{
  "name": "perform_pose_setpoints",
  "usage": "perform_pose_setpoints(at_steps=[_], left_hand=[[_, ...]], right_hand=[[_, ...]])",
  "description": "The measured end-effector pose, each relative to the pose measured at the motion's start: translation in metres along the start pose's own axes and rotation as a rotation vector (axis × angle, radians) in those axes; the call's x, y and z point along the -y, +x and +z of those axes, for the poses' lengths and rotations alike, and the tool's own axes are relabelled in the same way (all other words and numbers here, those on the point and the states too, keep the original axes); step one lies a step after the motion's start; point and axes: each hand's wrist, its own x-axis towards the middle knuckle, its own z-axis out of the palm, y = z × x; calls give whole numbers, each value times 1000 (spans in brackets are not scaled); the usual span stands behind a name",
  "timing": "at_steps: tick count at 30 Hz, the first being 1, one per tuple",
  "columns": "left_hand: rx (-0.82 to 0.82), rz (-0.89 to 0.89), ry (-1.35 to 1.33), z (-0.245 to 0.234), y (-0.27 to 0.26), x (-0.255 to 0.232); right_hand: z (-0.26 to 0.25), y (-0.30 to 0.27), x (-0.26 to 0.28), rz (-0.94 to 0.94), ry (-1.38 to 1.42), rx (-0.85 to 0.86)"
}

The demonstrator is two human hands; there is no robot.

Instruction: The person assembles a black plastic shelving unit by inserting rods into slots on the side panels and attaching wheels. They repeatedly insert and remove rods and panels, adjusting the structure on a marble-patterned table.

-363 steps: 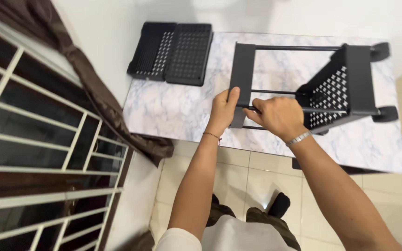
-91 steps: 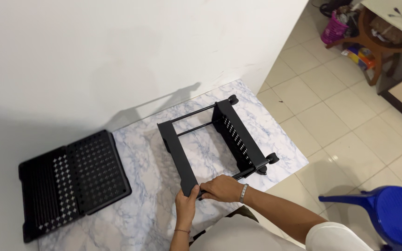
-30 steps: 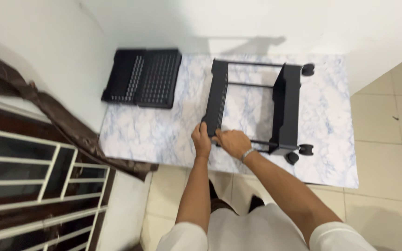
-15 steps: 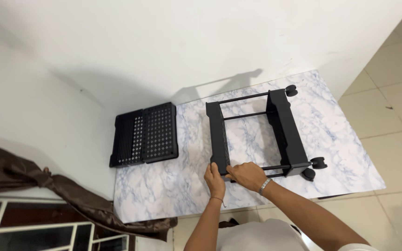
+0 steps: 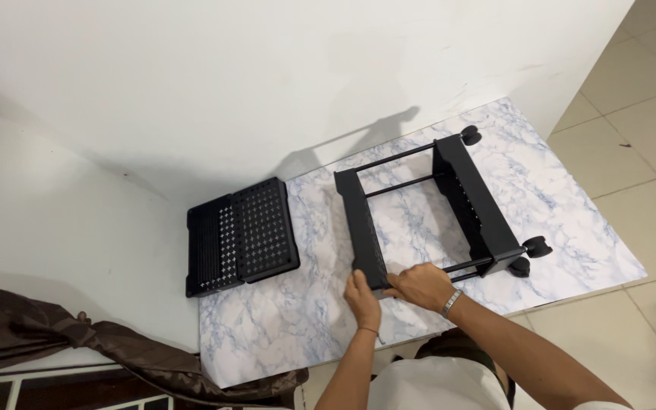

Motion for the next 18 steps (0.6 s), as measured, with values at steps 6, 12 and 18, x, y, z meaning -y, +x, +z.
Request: perform_pose_setpoints(at_steps=[6,12,18], left_hand=[[144,50,4,-16,3,-9],[92,11,25,-8,3,-10],[-88,2,-9,-9,-9,-3]], right_hand=[[1,2,6,19,-49,38],[-10,-1,-2,-80,97,-44],[-37,-9,-14,-360,311,-151]])
